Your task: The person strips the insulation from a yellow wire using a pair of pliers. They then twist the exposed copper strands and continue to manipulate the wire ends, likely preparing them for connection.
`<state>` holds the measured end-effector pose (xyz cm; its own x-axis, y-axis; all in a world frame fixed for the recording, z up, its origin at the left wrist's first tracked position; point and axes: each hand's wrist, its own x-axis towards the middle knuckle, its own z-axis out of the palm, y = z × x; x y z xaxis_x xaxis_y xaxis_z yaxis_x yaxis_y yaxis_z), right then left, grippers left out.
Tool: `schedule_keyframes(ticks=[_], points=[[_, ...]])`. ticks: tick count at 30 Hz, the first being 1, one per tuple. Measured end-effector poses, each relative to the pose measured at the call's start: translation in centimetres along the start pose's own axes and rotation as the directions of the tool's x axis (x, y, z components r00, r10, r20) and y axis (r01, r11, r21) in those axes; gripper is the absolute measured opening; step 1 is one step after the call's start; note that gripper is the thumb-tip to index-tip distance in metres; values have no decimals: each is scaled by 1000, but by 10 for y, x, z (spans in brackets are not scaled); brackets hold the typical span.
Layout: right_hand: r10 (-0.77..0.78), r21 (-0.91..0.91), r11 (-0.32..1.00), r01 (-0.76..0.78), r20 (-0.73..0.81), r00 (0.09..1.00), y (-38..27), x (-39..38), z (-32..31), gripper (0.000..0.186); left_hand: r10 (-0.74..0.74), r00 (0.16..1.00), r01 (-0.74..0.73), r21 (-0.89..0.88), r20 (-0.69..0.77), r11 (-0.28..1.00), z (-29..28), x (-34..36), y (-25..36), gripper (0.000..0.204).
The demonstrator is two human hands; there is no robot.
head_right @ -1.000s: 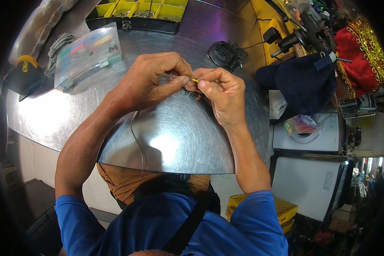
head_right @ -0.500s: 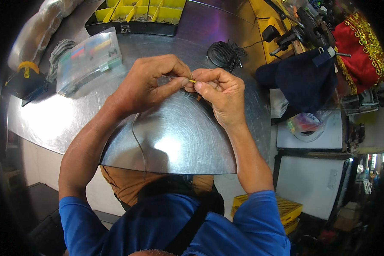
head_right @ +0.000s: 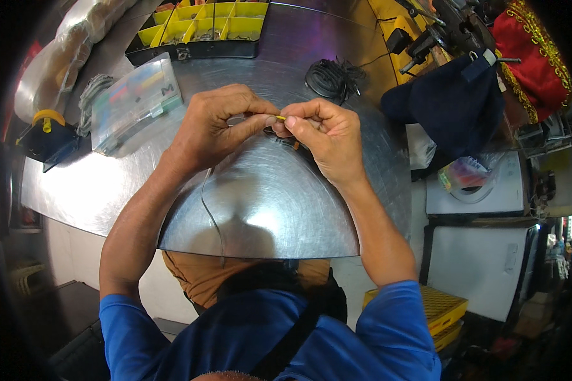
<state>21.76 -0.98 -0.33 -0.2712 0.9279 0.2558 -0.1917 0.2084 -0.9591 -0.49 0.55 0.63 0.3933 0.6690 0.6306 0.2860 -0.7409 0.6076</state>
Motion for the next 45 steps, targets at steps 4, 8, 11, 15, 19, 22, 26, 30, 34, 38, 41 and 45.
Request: schedule_keyframes(ticks=[4,8,11,15,19,22,26,30,34,38,41,45], points=[[28,-33,999,-28,-26,999,1,0,0,13,-61,998,61,15,13,998,-3,1,5,17],[25,-110,993,-30,-49,998,3,1,-1,13,-1,1000,1,50,-17,999,-1,0,0,21],[0,-186,983,-9,-47,999,0,0,-2,13,-79,997,79,33,-13,996,-1,1,3,28],[-94,-385,922,50,-97,991,-1,0,0,12,-145,989,145,-13,2,989,-1,1,7,35],[-95,-440,896,53,-75,993,-3,0,2,12,-145,989,145,-16,-2,989,0,-1,4,35],[-22,-462,887,-14,-71,997,-6,-1,3,14,-149,989,149,-31,0,988,1,-1,4,35],[-70,-503,863,41,-37,997,0,-1,4,14,-107,994,107,6,9,994,0,0,6,35],[-110,-464,883,70,-59,992,-4,-1,7,12,-91,996,91,0,-17,996,0,1,7,39],[-102,-510,857,78,-19,995,-6,-1,6,13,-84,996,84,-20,21,996,2,-1,5,42],[-138,-571,814,108,-10,990,-4,-1,8,11,-45,999,45,-14,1,999,4,-1,6,40],[-122,-502,862,66,-80,989,-1,-1,4,9,-83,997,84,131,-10,988,-2,0,6,37],[-177,-536,838,103,-87,980,-1,3,1,10,-273,954,238,243,125,941,-16,-2,-8,26]])
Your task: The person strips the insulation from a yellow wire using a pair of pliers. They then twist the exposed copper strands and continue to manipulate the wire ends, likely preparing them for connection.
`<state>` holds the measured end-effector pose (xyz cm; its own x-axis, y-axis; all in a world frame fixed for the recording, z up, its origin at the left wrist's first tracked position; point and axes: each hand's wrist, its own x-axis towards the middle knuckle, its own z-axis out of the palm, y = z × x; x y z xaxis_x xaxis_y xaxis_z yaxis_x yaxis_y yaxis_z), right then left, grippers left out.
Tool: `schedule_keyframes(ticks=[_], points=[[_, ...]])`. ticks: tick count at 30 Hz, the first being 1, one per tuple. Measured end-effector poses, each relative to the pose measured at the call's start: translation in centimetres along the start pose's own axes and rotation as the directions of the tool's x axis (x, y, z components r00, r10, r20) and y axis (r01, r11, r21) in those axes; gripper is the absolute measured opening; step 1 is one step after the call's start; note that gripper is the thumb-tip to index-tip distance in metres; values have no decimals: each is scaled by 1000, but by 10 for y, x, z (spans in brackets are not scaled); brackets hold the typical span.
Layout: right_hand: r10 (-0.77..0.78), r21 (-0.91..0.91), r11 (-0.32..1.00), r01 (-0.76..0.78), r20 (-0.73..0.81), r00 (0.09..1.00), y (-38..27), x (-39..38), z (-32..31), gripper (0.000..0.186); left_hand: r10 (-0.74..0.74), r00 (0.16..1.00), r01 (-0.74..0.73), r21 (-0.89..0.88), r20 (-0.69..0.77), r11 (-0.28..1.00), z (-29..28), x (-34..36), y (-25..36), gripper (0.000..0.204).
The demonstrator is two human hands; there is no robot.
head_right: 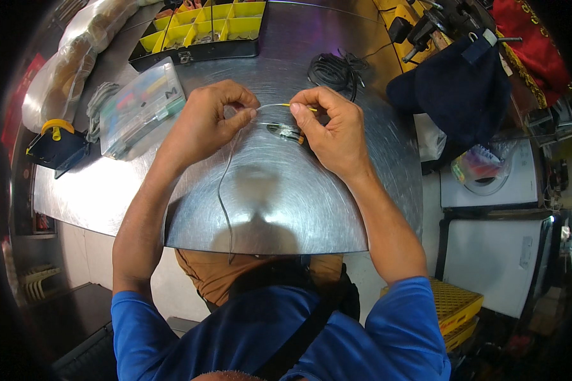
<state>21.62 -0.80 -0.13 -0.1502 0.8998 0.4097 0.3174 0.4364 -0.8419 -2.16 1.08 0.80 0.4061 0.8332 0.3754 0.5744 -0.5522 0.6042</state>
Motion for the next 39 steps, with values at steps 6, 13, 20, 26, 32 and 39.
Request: schedule_keyframes(ticks=[6,13,20,26,32,39], points=[[-88,-56,995,87,-10,996,1,2,-3,9,-362,881,462,-394,304,794,-4,2,19,19],[-168,-139,974,180,89,982,-10,4,-9,10,-214,950,264,-215,227,940,0,1,16,17],[-133,-286,937,200,236,963,-9,-1,-6,13,-80,987,106,-191,139,976,3,-1,16,22],[-75,-191,975,111,187,979,-7,1,-7,17,-22,994,39,-163,104,986,5,-2,9,25],[-119,-136,980,147,196,973,-5,9,-23,21,-195,969,211,-93,152,973,-3,3,14,23],[-51,-100,992,72,200,979,-12,3,-17,15,-192,966,205,-59,173,977,-2,3,10,26]])
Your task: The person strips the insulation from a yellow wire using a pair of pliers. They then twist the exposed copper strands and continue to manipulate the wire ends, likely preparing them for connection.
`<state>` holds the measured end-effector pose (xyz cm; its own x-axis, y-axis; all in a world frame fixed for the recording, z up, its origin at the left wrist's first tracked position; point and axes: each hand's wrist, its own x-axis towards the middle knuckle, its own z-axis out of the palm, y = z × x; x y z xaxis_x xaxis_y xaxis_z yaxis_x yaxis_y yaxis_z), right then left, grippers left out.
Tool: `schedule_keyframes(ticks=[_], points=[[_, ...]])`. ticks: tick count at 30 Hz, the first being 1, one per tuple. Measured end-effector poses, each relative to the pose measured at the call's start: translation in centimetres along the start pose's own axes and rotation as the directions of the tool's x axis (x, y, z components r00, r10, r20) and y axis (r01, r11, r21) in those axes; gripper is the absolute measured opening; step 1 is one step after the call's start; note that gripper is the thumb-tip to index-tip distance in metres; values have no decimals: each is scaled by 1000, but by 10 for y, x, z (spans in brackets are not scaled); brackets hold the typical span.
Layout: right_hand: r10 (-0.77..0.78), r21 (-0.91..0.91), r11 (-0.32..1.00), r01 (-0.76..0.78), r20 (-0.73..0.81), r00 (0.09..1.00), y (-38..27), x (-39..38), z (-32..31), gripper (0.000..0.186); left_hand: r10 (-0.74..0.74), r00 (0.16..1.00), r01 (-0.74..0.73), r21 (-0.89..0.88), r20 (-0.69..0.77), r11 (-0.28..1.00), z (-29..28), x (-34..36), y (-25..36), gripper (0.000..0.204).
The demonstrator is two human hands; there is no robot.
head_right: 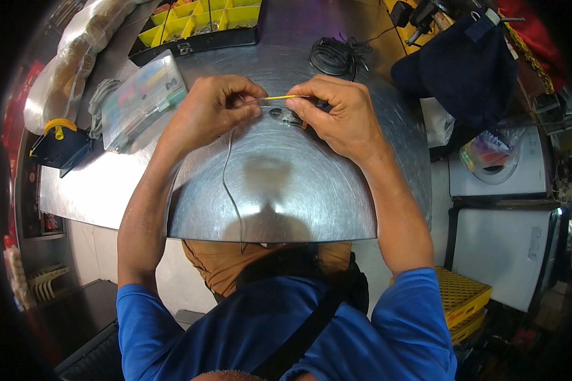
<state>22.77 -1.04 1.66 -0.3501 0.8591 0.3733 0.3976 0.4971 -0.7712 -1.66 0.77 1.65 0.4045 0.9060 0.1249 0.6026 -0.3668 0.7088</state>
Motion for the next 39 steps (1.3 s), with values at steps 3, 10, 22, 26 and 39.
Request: schedule_keyframes(ticks=[3,10,22,26,39], points=[[50,10,999,-50,-12,999,5,-1,5,16,69,997,-70,39,22,997,-1,-2,5,27],[20,24,1000,-20,-30,999,13,-1,13,17,359,915,-374,-55,-184,926,20,0,-1,27],[-28,-78,997,23,-64,998,19,3,6,20,263,955,-269,-27,-138,963,16,0,-6,22],[-28,-31,999,25,-113,993,13,4,13,20,230,937,-284,-188,-263,940,37,-5,11,22],[-251,-285,933,219,-81,965,14,8,-10,19,97,972,-140,-196,-215,970,28,-2,3,11]])
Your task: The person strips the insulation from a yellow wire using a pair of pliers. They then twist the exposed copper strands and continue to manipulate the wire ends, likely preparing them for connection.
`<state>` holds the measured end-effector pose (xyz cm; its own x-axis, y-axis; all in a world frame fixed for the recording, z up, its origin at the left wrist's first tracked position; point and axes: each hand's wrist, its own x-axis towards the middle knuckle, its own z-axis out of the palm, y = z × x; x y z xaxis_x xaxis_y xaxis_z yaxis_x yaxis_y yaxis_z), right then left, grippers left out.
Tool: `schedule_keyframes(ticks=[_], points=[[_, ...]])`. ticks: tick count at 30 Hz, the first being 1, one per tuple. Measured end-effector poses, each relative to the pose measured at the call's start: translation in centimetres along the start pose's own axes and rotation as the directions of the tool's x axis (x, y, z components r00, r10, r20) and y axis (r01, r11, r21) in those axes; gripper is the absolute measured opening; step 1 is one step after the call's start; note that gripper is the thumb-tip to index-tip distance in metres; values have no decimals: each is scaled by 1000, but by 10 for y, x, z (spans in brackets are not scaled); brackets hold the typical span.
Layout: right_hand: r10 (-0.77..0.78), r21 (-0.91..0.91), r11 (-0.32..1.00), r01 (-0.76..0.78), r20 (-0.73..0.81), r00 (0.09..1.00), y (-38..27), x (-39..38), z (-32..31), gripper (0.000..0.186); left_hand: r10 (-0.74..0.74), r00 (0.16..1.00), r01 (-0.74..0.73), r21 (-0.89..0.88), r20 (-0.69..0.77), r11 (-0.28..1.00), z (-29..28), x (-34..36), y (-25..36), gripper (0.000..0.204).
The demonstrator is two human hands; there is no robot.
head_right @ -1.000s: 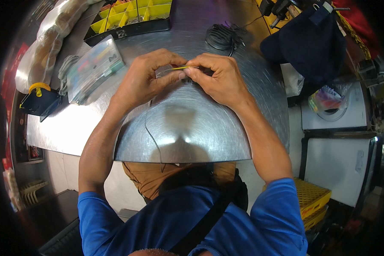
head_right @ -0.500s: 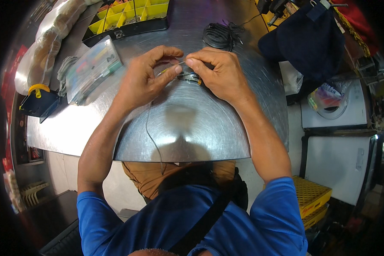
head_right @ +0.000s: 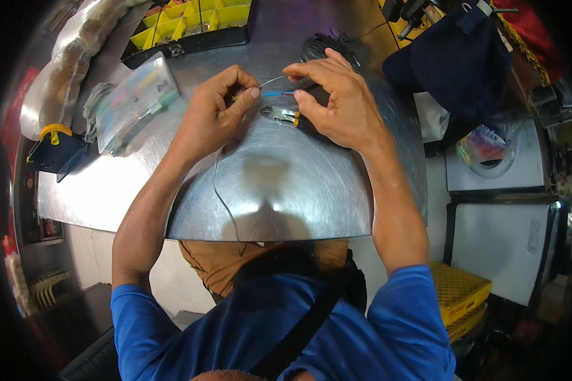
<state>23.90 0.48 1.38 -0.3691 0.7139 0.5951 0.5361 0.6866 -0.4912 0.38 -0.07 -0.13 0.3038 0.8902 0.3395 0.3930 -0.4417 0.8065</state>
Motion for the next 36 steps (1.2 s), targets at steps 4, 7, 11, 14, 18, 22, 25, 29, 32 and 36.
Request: schedule_keyframes(ticks=[4,7,11,14,18,22,25,29,32,36], points=[[-39,-99,994,45,57,998,7,-3,3,18,53,999,-52,71,-4,996,-6,3,0,10],[8,-83,997,1,115,993,10,-3,3,16,55,998,-54,72,-6,996,-5,3,-2,10],[38,-14,999,-37,90,995,8,-4,8,13,49,999,-48,78,-11,996,-2,3,-5,12],[12,-2,1000,-12,79,997,3,-3,9,13,61,997,-58,71,-37,996,-1,3,-7,13],[43,34,998,-46,81,996,1,-4,9,13,79,997,-80,92,11,993,-3,3,-4,12],[43,38,998,-49,141,989,1,-3,6,14,151,984,-161,98,94,982,-6,4,-10,12],[55,38,997,-64,194,979,0,-2,3,13,173,976,-190,130,130,973,-8,4,-12,14],[87,24,995,-95,228,970,-1,-2,3,14,179,970,-205,158,166,966,-11,4,-10,16],[147,37,986,-163,271,951,-2,-2,3,14,133,975,-162,156,178,974,-12,3,-7,15],[121,44,990,-137,252,960,-3,-3,5,15,153,972,-181,151,178,972,-17,4,-4,15]])
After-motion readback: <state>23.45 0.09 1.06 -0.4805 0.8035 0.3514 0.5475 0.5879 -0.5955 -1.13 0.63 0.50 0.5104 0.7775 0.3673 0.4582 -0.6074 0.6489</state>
